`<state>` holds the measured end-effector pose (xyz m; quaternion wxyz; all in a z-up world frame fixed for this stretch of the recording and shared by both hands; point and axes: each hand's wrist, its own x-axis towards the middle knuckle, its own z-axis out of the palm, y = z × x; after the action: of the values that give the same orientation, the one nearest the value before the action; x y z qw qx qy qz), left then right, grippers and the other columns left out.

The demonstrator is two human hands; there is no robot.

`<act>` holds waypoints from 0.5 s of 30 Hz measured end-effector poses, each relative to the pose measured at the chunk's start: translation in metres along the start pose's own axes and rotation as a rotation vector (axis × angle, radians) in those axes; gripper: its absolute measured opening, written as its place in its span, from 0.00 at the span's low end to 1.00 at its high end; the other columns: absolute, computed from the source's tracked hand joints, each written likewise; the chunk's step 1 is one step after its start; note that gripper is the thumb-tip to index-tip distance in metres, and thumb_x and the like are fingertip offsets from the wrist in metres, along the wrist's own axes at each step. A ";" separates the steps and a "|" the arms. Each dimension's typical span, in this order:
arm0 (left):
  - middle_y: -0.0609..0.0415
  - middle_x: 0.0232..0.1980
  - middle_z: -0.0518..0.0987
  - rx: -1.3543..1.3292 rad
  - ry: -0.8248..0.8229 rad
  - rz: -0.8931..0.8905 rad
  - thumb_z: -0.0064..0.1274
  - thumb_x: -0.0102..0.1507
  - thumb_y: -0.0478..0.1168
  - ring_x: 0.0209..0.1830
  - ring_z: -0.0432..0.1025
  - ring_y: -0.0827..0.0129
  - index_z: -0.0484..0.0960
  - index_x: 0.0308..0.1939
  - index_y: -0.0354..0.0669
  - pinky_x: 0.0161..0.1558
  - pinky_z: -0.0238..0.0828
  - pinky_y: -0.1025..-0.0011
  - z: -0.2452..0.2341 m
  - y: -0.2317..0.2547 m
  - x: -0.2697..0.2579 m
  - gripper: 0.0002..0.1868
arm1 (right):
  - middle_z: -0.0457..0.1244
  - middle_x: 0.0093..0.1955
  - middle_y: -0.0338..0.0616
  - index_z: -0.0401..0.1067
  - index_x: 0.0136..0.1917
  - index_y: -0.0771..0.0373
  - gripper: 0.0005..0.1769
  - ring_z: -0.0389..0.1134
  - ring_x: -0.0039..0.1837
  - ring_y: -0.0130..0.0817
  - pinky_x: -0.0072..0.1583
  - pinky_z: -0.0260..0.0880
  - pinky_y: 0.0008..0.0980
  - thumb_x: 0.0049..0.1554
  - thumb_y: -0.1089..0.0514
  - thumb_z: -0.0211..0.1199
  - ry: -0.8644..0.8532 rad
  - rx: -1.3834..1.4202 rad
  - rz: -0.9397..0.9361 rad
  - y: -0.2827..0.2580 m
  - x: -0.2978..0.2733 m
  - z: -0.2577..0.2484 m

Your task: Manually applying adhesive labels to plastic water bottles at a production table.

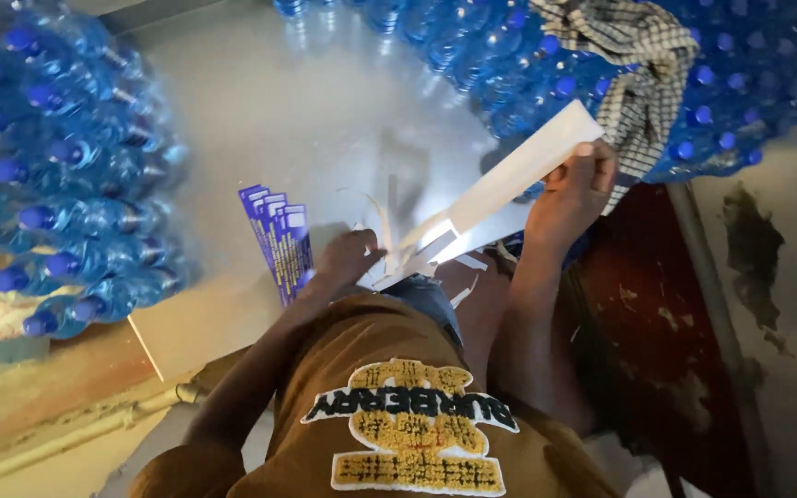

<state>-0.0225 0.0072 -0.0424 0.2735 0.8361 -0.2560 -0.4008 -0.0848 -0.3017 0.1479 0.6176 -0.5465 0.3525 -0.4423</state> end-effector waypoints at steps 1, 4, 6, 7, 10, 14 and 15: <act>0.45 0.53 0.88 0.004 -0.008 0.009 0.58 0.72 0.53 0.57 0.83 0.46 0.85 0.52 0.51 0.55 0.81 0.47 -0.002 0.005 0.001 0.13 | 0.59 0.39 0.31 0.71 0.53 0.50 0.03 0.65 0.40 0.24 0.46 0.81 0.26 0.71 0.52 0.62 0.011 -0.003 -0.005 0.000 -0.007 -0.007; 0.49 0.63 0.85 0.004 0.139 0.006 0.60 0.72 0.52 0.65 0.80 0.47 0.82 0.65 0.52 0.61 0.81 0.46 -0.037 0.044 -0.011 0.20 | 0.60 0.36 0.34 0.73 0.58 0.55 0.07 0.67 0.41 0.25 0.50 0.77 0.25 0.69 0.62 0.56 -0.209 -0.316 0.098 0.002 -0.026 -0.017; 0.25 0.70 0.77 -0.539 0.310 0.297 0.64 0.73 0.49 0.74 0.70 0.29 0.76 0.71 0.28 0.72 0.71 0.42 -0.091 0.102 -0.049 0.32 | 0.69 0.44 0.49 0.78 0.56 0.66 0.06 0.70 0.49 0.34 0.54 0.72 0.37 0.70 0.64 0.61 -0.695 -0.385 0.059 0.005 -0.045 -0.014; 0.25 0.70 0.77 -0.542 0.307 0.287 0.64 0.73 0.49 0.74 0.70 0.29 0.76 0.71 0.28 0.72 0.71 0.42 -0.093 0.110 -0.042 0.32 | 0.69 0.44 0.49 0.78 0.56 0.66 0.06 0.70 0.49 0.34 0.54 0.72 0.37 0.70 0.64 0.61 -0.697 -0.388 0.069 0.012 -0.050 -0.011; 0.42 0.61 0.83 -0.612 0.288 0.493 0.61 0.75 0.49 0.66 0.78 0.45 0.83 0.65 0.39 0.66 0.78 0.52 -0.090 0.125 -0.023 0.20 | 0.66 0.43 0.48 0.79 0.55 0.65 0.10 0.70 0.48 0.34 0.51 0.68 0.35 0.72 0.56 0.66 -0.794 -0.398 -0.084 0.025 -0.070 0.003; 0.48 0.42 0.85 -0.819 0.183 0.351 0.58 0.76 0.41 0.46 0.80 0.65 0.89 0.56 0.42 0.49 0.80 0.63 -0.084 0.138 -0.021 0.09 | 0.66 0.54 0.46 0.76 0.66 0.63 0.26 0.66 0.62 0.33 0.64 0.67 0.40 0.72 0.39 0.61 -0.675 -0.214 0.073 0.020 -0.099 0.029; 0.47 0.40 0.84 -0.889 0.140 0.343 0.56 0.77 0.40 0.43 0.79 0.66 0.89 0.56 0.39 0.47 0.79 0.66 -0.086 0.145 -0.030 0.10 | 0.65 0.58 0.45 0.74 0.68 0.64 0.19 0.64 0.66 0.33 0.66 0.66 0.38 0.72 0.49 0.65 -0.710 -0.169 0.017 0.017 -0.108 0.032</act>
<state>-0.0002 -0.0560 0.1152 0.6832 0.6087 -0.1751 -0.3633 -0.0915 -0.1890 0.1314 0.6576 -0.7123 0.1560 -0.1893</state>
